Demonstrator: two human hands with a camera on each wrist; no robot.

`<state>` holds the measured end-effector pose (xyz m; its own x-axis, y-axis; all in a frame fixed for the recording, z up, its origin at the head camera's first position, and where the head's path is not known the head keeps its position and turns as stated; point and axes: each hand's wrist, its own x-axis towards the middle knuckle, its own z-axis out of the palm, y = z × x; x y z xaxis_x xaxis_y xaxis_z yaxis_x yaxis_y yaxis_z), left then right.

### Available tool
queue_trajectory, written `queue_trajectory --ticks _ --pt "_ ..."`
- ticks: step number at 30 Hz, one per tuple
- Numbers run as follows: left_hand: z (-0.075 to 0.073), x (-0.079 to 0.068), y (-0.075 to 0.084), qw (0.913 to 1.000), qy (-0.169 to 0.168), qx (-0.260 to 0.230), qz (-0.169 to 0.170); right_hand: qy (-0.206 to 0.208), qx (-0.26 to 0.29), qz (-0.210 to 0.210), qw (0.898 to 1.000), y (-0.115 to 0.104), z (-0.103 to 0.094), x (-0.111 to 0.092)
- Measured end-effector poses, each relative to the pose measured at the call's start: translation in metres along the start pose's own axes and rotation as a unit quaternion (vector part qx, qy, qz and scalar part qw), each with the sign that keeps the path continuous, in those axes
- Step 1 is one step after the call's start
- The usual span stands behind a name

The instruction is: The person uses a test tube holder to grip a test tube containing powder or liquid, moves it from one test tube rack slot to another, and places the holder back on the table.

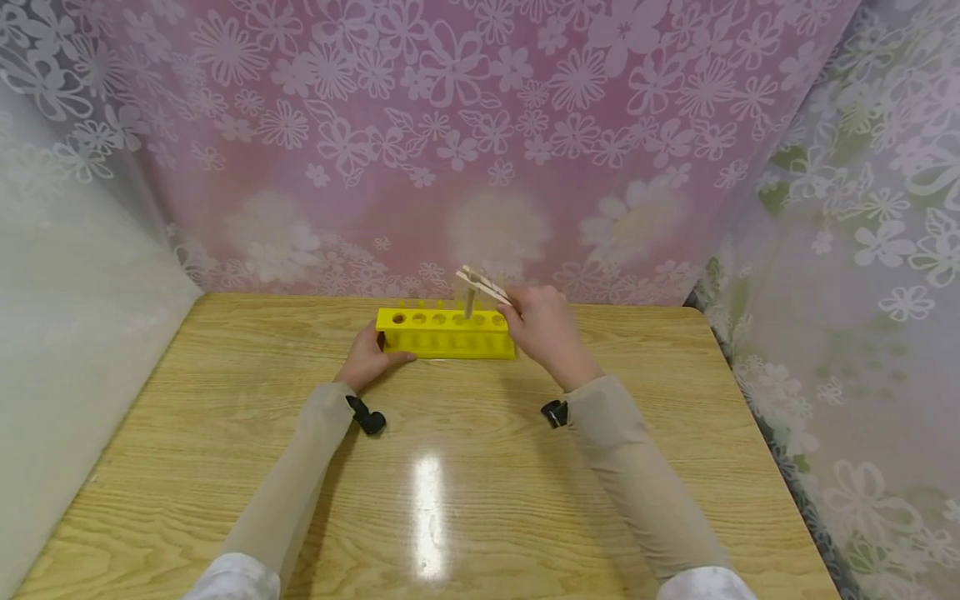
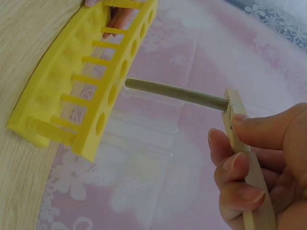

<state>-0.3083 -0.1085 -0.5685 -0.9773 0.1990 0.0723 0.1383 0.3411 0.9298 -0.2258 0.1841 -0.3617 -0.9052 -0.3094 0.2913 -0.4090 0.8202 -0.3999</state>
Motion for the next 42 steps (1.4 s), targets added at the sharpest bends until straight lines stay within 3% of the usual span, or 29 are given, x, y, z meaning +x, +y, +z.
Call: queue_trajectory --ticks 13,27,42 --pt "-0.002 -0.001 0.002 0.9999 0.005 0.010 0.006 0.008 0.000 0.000 1.000 0.009 0.001 -0.002" --pt "-0.002 0.001 -0.001 0.9999 0.004 0.007 0.013 -0.016 -0.003 0.019 1.000 0.014 0.009 0.000" --pt "-0.001 0.001 0.000 0.9999 0.001 0.011 -0.003 -0.017 -0.008 0.013 1.000 0.023 0.021 -0.002"
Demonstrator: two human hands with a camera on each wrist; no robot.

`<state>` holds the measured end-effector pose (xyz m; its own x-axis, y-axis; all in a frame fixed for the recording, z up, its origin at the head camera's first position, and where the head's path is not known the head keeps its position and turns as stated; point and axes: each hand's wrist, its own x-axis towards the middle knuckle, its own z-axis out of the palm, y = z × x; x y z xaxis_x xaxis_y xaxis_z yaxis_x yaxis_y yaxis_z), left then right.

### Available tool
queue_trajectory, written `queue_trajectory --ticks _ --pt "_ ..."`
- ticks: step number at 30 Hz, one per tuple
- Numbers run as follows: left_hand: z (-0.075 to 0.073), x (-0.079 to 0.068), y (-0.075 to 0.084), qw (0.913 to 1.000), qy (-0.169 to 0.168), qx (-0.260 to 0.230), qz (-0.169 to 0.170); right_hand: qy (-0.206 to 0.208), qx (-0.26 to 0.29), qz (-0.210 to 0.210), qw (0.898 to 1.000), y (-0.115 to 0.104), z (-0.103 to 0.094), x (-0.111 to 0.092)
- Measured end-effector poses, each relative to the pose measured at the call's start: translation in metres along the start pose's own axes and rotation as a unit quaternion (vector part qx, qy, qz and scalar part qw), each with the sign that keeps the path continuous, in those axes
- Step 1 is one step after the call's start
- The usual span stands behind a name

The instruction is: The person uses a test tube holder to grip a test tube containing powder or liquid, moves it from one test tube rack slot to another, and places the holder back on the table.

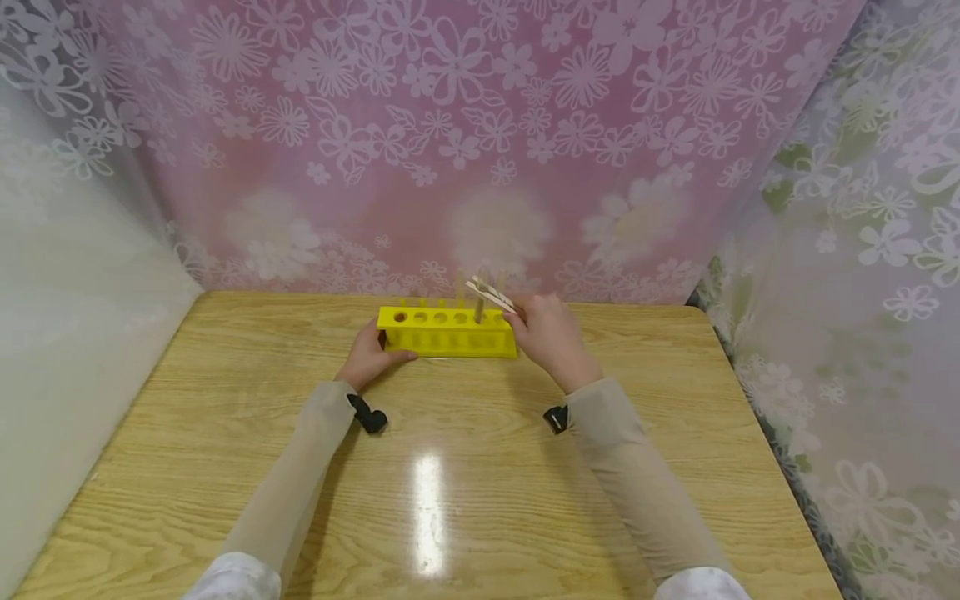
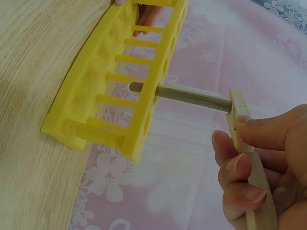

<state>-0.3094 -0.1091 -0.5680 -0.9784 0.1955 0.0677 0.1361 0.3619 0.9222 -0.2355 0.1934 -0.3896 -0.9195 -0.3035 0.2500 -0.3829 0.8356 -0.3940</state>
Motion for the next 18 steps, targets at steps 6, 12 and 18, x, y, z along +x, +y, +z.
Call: queue_trajectory --ticks 6,12,18 --pt "0.0009 0.0000 0.0001 1.0000 0.000 -0.006 -0.006 0.003 -0.014 -0.004 1.000 0.0013 0.0029 -0.0010" --pt "0.0005 -0.0005 0.0013 1.0000 -0.001 -0.005 -0.001 0.004 -0.019 -0.007 1.000 0.0038 0.0061 -0.0014" --pt "0.0000 -0.0012 0.0022 1.0000 -0.001 -0.005 0.007 -0.008 -0.010 0.000 1.000 0.0054 0.0092 -0.0008"
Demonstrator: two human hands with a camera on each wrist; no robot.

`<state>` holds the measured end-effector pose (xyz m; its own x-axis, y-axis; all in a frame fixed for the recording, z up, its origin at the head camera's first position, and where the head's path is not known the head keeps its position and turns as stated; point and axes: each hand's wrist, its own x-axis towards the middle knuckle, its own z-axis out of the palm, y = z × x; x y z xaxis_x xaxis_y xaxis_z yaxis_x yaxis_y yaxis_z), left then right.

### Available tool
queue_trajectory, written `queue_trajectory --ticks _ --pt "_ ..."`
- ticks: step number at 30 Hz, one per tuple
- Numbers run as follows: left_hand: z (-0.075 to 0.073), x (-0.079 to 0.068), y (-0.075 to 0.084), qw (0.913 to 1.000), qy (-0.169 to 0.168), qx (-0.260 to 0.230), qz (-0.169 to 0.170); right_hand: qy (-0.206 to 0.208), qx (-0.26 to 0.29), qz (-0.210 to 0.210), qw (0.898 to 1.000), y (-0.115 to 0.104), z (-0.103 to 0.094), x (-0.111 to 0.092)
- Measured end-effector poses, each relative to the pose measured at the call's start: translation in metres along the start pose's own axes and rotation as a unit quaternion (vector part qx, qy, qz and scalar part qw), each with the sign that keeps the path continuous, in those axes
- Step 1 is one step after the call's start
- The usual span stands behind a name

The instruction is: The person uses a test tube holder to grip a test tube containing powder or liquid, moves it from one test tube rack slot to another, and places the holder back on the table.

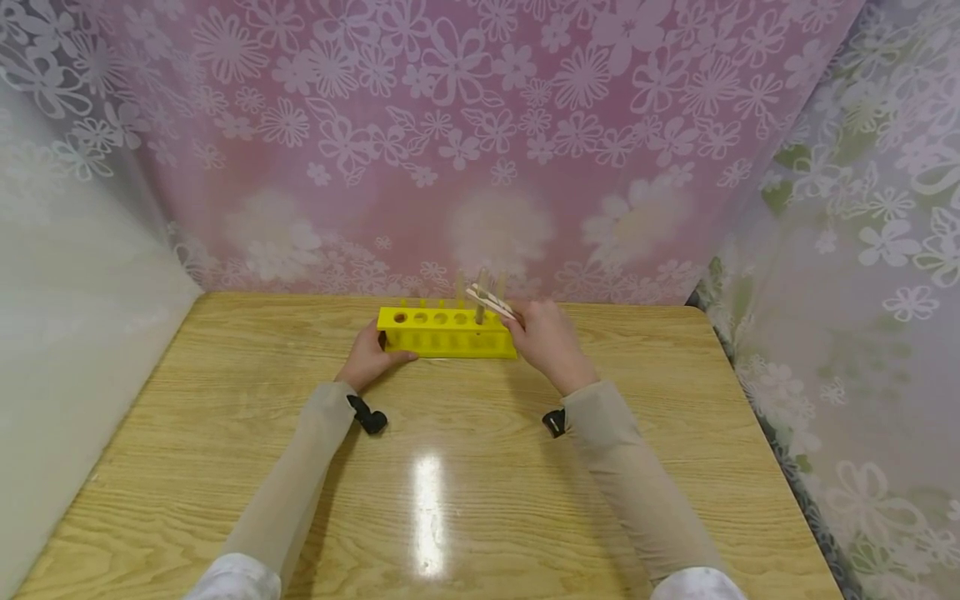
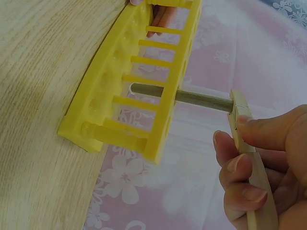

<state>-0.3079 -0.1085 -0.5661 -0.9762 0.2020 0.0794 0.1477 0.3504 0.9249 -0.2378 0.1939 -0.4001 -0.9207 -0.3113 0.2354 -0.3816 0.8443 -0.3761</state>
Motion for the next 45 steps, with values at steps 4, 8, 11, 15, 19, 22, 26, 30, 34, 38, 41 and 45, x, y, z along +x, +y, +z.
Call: queue_trajectory --ticks 4,8,11,15,19,22,26,30,34,38,41,45 --pt "0.000 -0.001 0.000 1.0000 0.001 0.003 0.000 -0.009 0.006 0.010 1.000 0.001 0.002 0.000" --pt "0.000 -0.001 0.000 1.0000 0.000 0.006 0.001 -0.014 0.003 0.016 1.000 0.003 0.004 0.000" --pt "0.000 -0.001 0.000 1.0000 0.001 0.007 0.004 -0.017 -0.001 0.016 1.000 0.005 0.006 -0.001" --pt "0.000 0.000 0.000 0.9999 0.002 0.007 0.008 -0.016 0.003 0.014 1.000 0.006 0.009 -0.002" --pt "0.000 -0.001 0.000 0.9999 0.002 0.006 0.012 -0.009 0.006 0.009 1.000 0.008 0.012 -0.003" --pt "0.000 -0.001 0.000 0.9999 0.003 0.008 0.011 -0.006 0.005 0.008 1.000 0.009 0.014 -0.004" --pt "0.000 -0.001 0.000 0.9999 0.003 0.013 0.005 -0.011 0.007 0.014 1.000 0.009 0.015 -0.004" --pt "0.000 -0.002 0.001 0.9999 0.002 0.013 0.000 -0.020 0.010 0.020 1.000 0.008 0.015 -0.004" --pt "0.000 -0.002 0.002 0.9999 0.002 0.011 -0.006 -0.021 0.007 0.021 1.000 0.009 0.017 -0.004" --pt "0.000 -0.002 0.002 0.9999 0.002 0.011 -0.011 -0.016 0.003 0.016 1.000 0.010 0.018 -0.004" --pt "0.000 -0.002 0.002 0.9998 0.003 0.011 -0.014 -0.015 0.000 0.013 1.000 0.010 0.019 -0.004" --pt "0.000 -0.002 0.002 0.9998 0.004 0.014 -0.016 -0.015 -0.003 0.013 1.000 0.010 0.020 -0.004"
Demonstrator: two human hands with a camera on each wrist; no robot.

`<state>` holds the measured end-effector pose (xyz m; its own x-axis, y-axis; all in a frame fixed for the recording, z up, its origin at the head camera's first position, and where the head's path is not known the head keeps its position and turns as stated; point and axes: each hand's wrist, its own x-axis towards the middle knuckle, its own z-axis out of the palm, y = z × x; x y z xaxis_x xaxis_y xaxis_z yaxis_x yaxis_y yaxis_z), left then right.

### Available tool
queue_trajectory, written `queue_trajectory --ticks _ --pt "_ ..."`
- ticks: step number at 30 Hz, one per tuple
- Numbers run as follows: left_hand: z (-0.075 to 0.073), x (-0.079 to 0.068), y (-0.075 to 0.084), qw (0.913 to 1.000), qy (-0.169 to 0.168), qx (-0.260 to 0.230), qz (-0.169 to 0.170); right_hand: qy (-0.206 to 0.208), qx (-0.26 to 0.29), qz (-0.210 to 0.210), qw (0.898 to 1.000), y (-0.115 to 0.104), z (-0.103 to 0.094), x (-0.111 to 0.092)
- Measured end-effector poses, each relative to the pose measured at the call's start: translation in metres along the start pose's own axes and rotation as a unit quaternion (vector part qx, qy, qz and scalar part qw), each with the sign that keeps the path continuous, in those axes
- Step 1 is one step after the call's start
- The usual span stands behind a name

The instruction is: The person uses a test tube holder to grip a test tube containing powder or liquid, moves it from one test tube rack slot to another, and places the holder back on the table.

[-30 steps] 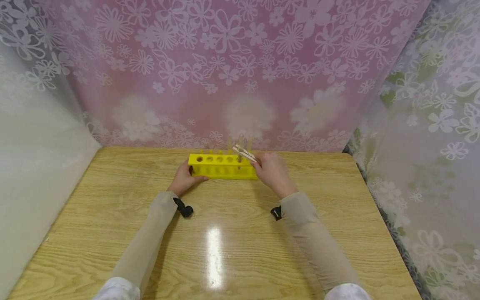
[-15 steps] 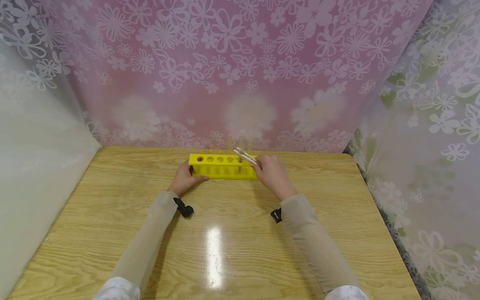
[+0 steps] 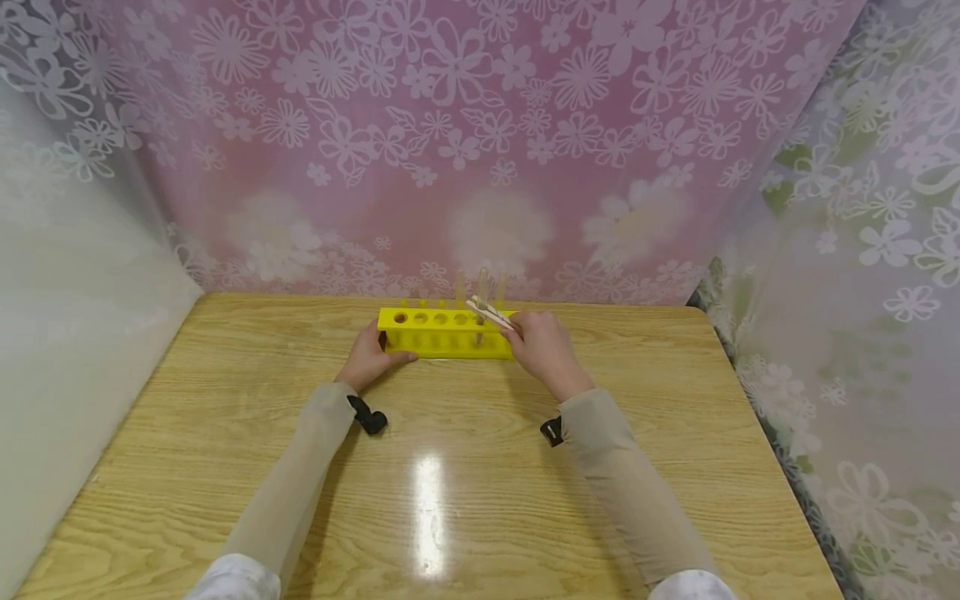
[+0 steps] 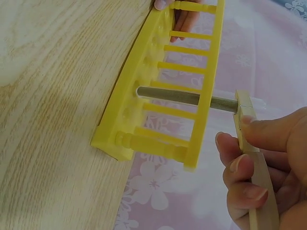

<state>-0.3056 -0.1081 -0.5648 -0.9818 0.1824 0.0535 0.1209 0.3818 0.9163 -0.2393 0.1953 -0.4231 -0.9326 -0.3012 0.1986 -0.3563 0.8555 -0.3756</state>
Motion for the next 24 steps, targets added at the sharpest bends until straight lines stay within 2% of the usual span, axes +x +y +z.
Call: queue_trajectory --ticks 24 --pt "-0.0003 -0.0003 -0.0008 0.9998 -0.003 -0.005 0.017 -0.004 -0.002 -0.001 1.000 0.0016 0.0038 -0.0007"
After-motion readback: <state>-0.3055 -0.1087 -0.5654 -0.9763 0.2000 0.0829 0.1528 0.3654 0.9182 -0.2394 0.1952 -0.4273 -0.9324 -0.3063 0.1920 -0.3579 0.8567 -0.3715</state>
